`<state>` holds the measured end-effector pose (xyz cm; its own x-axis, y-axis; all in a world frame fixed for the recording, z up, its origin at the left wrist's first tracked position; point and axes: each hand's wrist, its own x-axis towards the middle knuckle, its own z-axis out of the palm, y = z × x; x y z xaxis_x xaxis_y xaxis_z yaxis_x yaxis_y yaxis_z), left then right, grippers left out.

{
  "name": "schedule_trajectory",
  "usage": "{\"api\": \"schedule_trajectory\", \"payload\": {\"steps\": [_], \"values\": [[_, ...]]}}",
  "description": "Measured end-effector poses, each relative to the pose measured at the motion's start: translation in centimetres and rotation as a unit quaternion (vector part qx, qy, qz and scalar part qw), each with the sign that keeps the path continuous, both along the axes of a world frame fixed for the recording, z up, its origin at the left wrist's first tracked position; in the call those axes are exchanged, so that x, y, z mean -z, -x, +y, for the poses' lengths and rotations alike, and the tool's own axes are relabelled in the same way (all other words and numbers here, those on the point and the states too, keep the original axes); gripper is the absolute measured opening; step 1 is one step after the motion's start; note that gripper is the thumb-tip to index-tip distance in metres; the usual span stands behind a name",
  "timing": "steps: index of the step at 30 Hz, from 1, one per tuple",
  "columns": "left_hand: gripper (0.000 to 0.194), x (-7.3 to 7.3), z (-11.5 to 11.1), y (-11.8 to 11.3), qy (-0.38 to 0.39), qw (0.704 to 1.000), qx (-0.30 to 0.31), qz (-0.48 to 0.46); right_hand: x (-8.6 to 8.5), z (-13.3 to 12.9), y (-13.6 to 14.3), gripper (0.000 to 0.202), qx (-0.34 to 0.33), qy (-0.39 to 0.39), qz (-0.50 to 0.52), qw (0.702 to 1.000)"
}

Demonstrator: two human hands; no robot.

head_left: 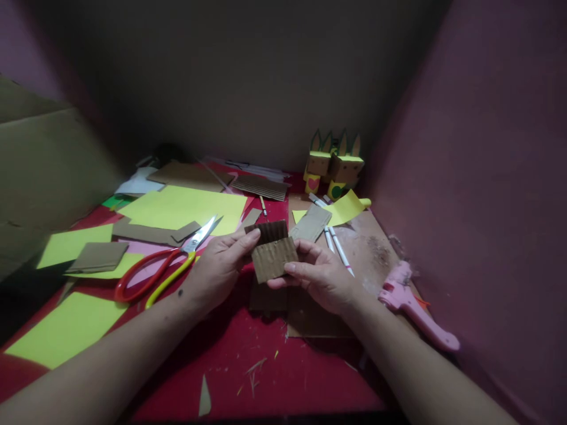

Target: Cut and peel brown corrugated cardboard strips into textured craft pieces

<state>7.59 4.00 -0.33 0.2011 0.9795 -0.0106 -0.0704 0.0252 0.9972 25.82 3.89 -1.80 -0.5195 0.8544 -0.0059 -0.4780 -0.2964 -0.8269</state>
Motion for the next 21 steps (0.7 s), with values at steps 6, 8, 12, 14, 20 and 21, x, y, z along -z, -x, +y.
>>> {"api": "schedule_trajectory", "payload": {"steps": [6,8,12,14,20,21], "values": [[0.035,-0.05,0.21,0.48,-0.036,0.998,-0.005,0.053,0.19,0.14,-0.09,0.033,-0.004,0.003,-0.004,1.0],[0.037,-0.18,0.2,0.68,-0.079,0.993,0.011,0.089,0.18,0.24,-0.09,0.034,-0.004,0.007,0.003,1.0],[0.036,-0.51,0.01,0.86,-0.158,0.97,0.038,0.178,0.05,0.41,-0.23,0.034,0.003,0.016,0.011,1.0],[0.038,-0.57,-0.13,0.73,-0.163,0.965,0.038,0.2,-0.04,0.44,-0.33,0.034,0.007,0.014,0.008,1.0],[0.042,-0.65,-0.36,0.23,-0.158,0.965,0.045,0.203,-0.23,0.44,-0.3,0.037,0.01,0.006,0.015,1.0],[0.041,-0.7,-0.36,0.23,-0.159,0.966,0.041,0.201,-0.24,0.46,-0.3,0.038,0.012,0.004,0.015,1.0]]}}
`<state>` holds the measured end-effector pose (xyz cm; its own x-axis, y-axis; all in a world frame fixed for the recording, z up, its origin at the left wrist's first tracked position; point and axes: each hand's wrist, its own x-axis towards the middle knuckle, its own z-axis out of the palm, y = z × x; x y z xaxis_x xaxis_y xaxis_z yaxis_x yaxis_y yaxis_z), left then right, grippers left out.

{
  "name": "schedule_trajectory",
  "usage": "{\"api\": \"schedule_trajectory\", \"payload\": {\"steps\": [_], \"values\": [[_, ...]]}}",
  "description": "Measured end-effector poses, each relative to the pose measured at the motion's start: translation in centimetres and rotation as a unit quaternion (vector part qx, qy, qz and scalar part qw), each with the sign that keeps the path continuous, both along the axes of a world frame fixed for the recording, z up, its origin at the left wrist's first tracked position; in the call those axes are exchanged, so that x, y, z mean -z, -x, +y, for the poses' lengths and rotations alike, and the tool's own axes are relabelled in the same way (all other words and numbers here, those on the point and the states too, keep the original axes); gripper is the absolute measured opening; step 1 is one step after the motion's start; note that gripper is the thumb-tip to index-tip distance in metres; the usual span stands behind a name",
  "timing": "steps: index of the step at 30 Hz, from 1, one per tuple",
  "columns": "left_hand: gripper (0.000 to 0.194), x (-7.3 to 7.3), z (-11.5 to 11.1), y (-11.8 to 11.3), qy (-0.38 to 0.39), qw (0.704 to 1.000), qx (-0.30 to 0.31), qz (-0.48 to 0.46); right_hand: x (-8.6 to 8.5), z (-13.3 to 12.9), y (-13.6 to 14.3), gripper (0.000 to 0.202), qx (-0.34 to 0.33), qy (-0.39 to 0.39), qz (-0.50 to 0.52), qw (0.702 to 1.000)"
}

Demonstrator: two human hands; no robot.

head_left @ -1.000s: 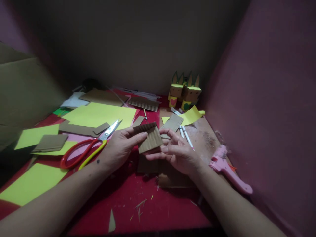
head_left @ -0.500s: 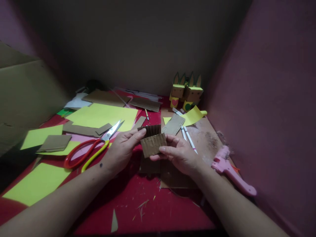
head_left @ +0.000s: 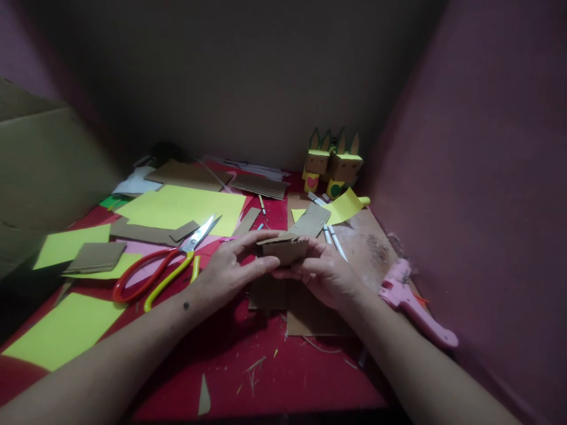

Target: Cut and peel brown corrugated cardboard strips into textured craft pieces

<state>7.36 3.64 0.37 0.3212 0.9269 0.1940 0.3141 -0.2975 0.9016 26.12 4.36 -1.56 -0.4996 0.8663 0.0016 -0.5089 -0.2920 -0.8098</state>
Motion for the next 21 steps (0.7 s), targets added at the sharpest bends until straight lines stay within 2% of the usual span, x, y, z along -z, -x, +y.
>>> {"api": "schedule_trajectory", "payload": {"steps": [4,9,13,16,21], "values": [[0.036,-0.2,0.1,0.1,-0.011,1.0,-0.024,-0.002,-0.1,0.1,-0.2,0.034,0.001,-0.005,-0.016,1.0],[0.031,-0.3,0.4,0.1,0.057,0.997,-0.046,-0.025,-0.6,-0.1,-0.6,0.014,-0.004,-0.018,-0.017,1.0],[0.027,0.1,0.5,0.0,0.085,0.993,-0.05,-0.069,-0.5,-0.6,-0.4,0.036,0.016,-0.031,-0.077,0.996],[0.021,0.4,0.5,0.0,0.094,0.987,-0.074,-0.107,-0.2,-0.8,-0.2,0.018,0.039,-0.061,-0.158,0.985],[0.023,0.3,0.5,0.0,0.104,0.982,-0.098,-0.126,-0.5,-1.1,0.2,0.041,0.028,-0.069,-0.129,0.989]]}}
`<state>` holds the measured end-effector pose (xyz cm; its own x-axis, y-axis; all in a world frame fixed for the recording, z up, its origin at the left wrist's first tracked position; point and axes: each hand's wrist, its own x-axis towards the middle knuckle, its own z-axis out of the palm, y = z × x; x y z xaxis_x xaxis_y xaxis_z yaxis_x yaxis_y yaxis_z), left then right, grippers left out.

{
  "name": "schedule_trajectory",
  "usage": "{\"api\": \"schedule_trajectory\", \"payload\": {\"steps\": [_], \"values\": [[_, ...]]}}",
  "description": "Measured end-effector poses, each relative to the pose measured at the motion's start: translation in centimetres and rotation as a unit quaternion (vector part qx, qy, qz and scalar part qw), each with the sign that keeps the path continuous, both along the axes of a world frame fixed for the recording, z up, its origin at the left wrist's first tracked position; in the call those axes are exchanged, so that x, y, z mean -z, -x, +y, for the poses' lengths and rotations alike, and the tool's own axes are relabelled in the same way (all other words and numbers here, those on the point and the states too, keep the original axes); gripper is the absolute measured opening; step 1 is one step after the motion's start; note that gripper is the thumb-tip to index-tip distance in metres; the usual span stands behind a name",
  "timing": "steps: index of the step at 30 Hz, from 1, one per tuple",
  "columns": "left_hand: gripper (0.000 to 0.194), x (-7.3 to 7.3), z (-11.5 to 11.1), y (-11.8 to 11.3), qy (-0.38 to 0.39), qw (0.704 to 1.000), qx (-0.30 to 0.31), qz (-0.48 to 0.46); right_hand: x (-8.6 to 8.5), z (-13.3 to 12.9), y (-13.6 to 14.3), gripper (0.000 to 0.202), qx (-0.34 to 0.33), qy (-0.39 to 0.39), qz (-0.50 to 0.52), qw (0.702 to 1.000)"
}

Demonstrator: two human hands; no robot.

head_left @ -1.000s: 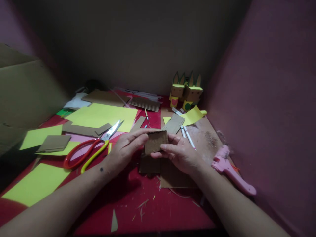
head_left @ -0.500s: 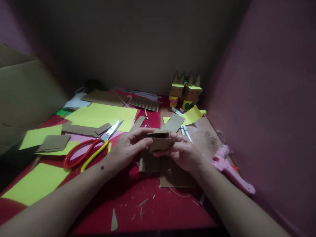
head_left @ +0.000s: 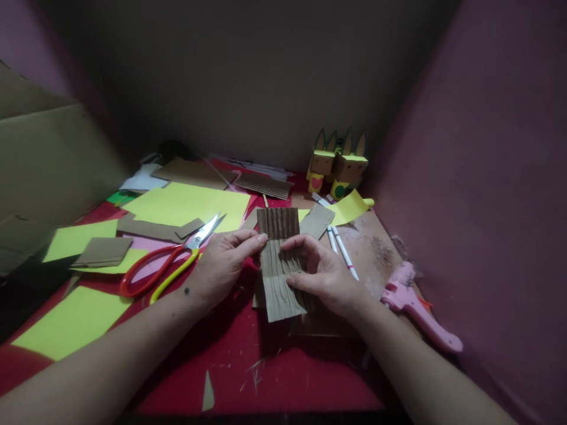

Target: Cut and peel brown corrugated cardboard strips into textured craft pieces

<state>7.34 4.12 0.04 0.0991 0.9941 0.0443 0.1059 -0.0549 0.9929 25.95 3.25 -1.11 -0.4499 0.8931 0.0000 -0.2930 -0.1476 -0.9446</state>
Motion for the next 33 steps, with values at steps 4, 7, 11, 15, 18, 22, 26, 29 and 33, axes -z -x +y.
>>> {"api": "schedule_trajectory", "payload": {"steps": [4,7,11,15,18,22,26,29,33], "values": [[0.026,0.0,0.0,0.0,-0.003,1.0,-0.01,0.014,-0.1,0.0,0.1,0.05,-0.006,-0.001,0.017,1.0],[0.027,0.1,0.0,0.0,-0.011,1.0,-0.005,0.02,0.0,0.1,0.0,0.052,0.0,-0.004,0.017,1.0],[0.028,0.1,-0.1,-0.2,0.006,1.0,-0.008,0.024,-0.1,0.3,-0.3,0.044,0.008,0.044,0.031,0.999],[0.028,0.0,-0.1,-0.3,0.051,0.998,-0.03,-0.007,-0.1,1.0,-0.5,0.029,0.042,0.104,0.064,0.992],[0.027,0.1,0.0,-0.2,0.073,0.995,-0.064,-0.016,0.1,1.4,-0.6,0.022,0.076,0.096,0.065,0.99],[0.024,0.3,0.1,0.0,0.079,0.994,-0.08,-0.008,0.5,1.2,-0.5,0.035,0.057,0.043,0.049,0.996],[0.021,0.5,0.1,-0.2,0.069,0.996,-0.056,-0.012,0.6,0.8,-0.2,0.029,0.017,0.033,0.034,0.999],[0.011,0.4,-0.1,-0.5,0.035,0.998,-0.016,-0.043,0.4,0.9,-0.1,0.025,0.027,0.043,0.049,0.998],[0.023,0.2,-0.4,-0.7,0.026,0.999,0.001,-0.033,0.1,1.0,-0.1,0.025,0.03,0.046,0.053,0.997]]}}
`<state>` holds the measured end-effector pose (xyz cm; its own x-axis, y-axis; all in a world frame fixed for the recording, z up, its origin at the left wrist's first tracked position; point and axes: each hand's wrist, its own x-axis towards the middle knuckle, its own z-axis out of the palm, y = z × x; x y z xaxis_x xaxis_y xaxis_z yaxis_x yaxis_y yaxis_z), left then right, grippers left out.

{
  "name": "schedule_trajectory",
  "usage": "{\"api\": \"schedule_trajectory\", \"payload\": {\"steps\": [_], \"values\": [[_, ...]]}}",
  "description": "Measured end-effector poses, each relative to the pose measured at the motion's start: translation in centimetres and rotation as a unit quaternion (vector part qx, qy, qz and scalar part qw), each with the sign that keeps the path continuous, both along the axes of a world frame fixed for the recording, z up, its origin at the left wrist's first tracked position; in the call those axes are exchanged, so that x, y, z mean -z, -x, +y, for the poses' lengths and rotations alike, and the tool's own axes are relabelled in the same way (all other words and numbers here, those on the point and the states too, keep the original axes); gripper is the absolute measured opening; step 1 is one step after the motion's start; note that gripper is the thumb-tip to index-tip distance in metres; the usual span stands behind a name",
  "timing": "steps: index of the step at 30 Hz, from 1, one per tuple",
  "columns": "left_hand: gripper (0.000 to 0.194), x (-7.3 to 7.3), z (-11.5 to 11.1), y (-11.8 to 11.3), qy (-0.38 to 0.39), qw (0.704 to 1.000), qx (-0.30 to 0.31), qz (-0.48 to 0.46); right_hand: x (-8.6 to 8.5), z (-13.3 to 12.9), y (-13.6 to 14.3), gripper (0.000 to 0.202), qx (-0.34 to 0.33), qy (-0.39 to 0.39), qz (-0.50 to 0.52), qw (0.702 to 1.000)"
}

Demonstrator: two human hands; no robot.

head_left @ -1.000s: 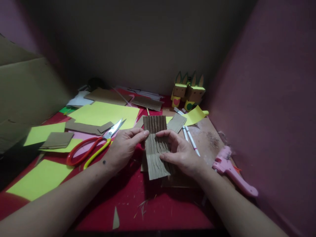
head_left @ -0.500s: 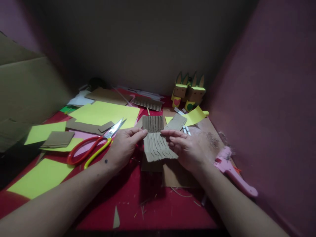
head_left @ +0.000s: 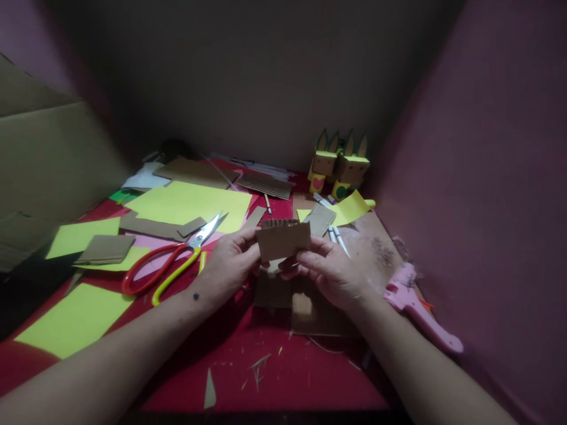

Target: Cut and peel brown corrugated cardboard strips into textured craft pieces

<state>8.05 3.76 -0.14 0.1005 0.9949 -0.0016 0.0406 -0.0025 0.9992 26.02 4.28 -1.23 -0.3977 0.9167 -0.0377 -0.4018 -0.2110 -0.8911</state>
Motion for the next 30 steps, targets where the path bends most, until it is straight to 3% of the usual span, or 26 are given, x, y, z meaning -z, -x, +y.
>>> {"api": "schedule_trajectory", "payload": {"steps": [9,16,20,26,30], "values": [[0.025,0.1,0.1,0.0,0.016,0.999,0.001,0.034,0.1,0.6,-0.4,0.019,0.02,0.037,0.025,0.999],[0.02,0.3,1.2,1.2,0.006,0.998,-0.022,-0.054,-0.7,0.7,-0.7,0.024,0.052,0.045,0.02,0.997],[0.021,0.4,1.3,1.3,0.014,0.998,0.003,-0.068,-1.1,0.5,-0.6,0.02,0.057,0.057,0.004,0.997],[0.03,-0.5,0.3,0.5,-0.028,0.997,0.053,0.053,-1.0,0.4,-0.6,0.022,0.048,0.058,0.009,0.997],[0.034,-1.0,0.0,0.3,-0.034,0.994,0.066,0.082,-0.7,0.5,-0.5,0.027,0.054,0.071,0.026,0.996]]}}
